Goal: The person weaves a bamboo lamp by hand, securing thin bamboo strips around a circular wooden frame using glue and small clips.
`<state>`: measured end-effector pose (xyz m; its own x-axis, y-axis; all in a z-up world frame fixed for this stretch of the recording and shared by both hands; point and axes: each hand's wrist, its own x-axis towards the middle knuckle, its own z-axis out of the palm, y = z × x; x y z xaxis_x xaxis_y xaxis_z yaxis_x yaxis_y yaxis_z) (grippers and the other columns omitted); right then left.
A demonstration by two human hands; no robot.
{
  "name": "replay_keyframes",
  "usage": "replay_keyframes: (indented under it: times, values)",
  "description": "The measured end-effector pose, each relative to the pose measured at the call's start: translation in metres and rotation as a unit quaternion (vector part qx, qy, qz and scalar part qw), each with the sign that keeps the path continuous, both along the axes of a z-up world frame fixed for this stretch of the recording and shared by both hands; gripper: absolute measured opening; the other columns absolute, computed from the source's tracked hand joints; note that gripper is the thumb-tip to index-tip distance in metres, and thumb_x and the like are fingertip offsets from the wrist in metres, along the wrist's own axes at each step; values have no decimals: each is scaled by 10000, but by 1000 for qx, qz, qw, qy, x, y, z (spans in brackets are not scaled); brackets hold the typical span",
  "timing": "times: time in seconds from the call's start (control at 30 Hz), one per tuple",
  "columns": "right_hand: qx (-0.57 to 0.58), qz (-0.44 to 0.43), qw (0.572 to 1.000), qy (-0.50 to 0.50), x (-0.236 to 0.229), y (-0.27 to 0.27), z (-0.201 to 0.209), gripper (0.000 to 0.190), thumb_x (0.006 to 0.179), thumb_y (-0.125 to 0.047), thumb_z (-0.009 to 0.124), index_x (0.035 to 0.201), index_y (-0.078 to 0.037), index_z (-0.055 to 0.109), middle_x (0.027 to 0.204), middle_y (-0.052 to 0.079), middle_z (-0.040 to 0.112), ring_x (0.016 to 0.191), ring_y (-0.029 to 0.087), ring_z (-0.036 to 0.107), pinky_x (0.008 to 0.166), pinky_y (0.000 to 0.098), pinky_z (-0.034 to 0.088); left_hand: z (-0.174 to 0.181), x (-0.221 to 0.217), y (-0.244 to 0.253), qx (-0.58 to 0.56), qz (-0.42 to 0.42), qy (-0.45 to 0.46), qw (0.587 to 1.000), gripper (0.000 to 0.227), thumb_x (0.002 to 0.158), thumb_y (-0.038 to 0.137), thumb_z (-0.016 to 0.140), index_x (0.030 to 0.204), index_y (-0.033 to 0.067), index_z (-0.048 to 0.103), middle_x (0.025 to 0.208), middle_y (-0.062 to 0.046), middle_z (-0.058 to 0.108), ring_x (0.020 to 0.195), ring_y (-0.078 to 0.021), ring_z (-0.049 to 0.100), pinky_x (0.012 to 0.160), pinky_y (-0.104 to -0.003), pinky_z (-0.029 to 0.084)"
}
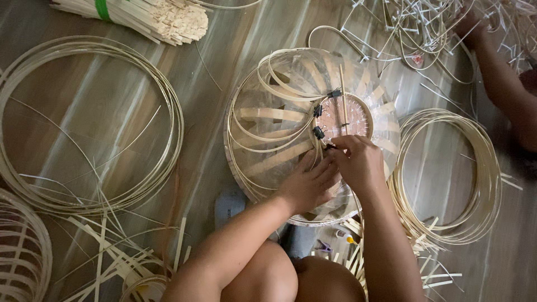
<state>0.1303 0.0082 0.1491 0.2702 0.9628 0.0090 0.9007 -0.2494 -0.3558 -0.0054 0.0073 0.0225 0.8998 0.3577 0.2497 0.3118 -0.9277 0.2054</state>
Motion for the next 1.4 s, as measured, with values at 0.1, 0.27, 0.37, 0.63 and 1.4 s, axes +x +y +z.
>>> replay_keyframes:
  times: [0.1,0.27,0.37,0.63,1.4]
  values:
    - [-12,-15,1000,1,-2,1,1,249,830,-136,794,1073,-86,792,1026,120,769,817,251,756,756,374,597,2,0,0,10,-1,10,1000,718,962,556,435,1526,111,424,1626,-100,334,1539,-288,207,1217,-618,146]
    - [-8,-10,1000,12,-3,3,4,255,824,-139,801,1072,-78,786,1015,129,770,812,250,758,740,372,600,3,-3,0,1,-3,12,1000,685,1007,536,419,1538,103,408,1649,-112,323,1570,-308,201,1242,-631,130]
    - [0,-7,1000,16,-2,3,5,246,822,-127,798,1060,-65,785,994,138,767,798,276,749,749,388,590,4,-3,-1,21,-8,21,1000,686,1005,531,423,1534,95,411,1638,-117,333,1556,-319,214,1232,-642,134]
    - [22,12,998,49,2,-5,2,428,790,-104,813,1206,-51,730,1109,147,745,941,281,725,820,395,572,4,-4,-2,46,-10,58,997,672,1050,491,459,1565,68,378,1653,-117,351,1575,-323,258,1222,-669,190]
    - [61,5,996,64,15,-6,-17,197,837,-114,824,1019,-51,787,953,117,754,777,219,724,717,331,570,-18,7,-9,19,42,-10,999,754,994,609,462,1614,193,356,1686,-47,307,1575,-238,206,1248,-620,139]
